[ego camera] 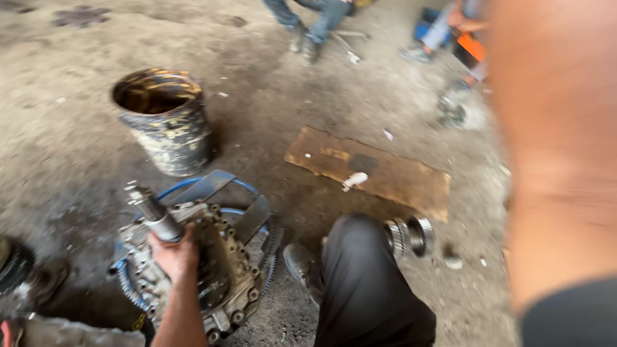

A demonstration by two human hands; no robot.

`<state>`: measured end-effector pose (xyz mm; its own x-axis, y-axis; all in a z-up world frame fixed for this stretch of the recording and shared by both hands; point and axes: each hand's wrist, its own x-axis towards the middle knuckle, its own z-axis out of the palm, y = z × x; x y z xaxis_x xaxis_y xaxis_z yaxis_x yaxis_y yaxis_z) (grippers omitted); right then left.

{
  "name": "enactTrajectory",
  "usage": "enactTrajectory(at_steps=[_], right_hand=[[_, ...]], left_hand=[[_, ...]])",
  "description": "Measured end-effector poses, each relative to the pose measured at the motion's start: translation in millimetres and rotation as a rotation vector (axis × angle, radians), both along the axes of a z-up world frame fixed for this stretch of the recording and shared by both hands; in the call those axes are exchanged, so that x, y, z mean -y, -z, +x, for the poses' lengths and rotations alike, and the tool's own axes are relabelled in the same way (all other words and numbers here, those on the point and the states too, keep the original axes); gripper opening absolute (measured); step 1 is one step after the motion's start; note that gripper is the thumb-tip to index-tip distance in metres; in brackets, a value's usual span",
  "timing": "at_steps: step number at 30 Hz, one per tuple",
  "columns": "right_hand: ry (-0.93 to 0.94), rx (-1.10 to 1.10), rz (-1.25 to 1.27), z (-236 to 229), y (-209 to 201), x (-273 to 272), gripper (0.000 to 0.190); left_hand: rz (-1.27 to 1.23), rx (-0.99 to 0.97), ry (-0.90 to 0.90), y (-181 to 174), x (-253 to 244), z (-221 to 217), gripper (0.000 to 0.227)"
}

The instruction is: The person is assembling a gearbox by inserting a shaft into the casing and aligning gears. They use a hammer to tap the shaft into place and adjust the components by hand.

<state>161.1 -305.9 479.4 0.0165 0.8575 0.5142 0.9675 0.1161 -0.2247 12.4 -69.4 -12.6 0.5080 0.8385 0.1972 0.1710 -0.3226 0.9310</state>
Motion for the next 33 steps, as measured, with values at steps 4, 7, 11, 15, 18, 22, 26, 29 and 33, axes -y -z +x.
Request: enactTrajectory(at_steps=[4, 7, 11, 15, 18, 22, 26, 29, 33], right_hand=[[-0.142, -0.117, -0.005, 8, 77, 1, 0.033], [-0.196, -0.321, -0.081, -8, 173, -1, 0.035], [0.048, -0.545, -0.308, -22, 298, 10, 0.034], [-0.021, -0.552, -0.291, -18, 354, 25, 0.031], [-0.022, -0.491, -0.218, -10, 330, 25, 0.023], [0.097, -0.484, -0.3, -12, 304, 14, 0.021], [-0.033, -0.449, -0.116, -33, 324, 23, 0.028], [-0.043, -0.505, -0.255, -36, 322, 24, 0.033], [-0.031, -0.494, -0.304, -41, 305, 27, 0.037]], left_hand=[[0.077, 0.03, -0.049, -15, -6, 14, 0.064], [0.042, 0.222, -0.023, -30, -15, 24, 0.056], [0.107, 0.259, 0.079, -23, -29, 19, 0.056], [0.084, 0.153, 0.154, -3, -33, -2, 0.038], [0.219, -0.286, 0.049, -11, -21, -15, 0.051], [0.101, 0.188, 0.147, -25, -16, 0, 0.056], [0.069, 0.373, 0.101, -8, -26, 7, 0.047], [0.145, 0.168, 0.041, 5, -45, 3, 0.052], [0.413, -0.125, 0.063, 10, -32, -12, 0.056]])
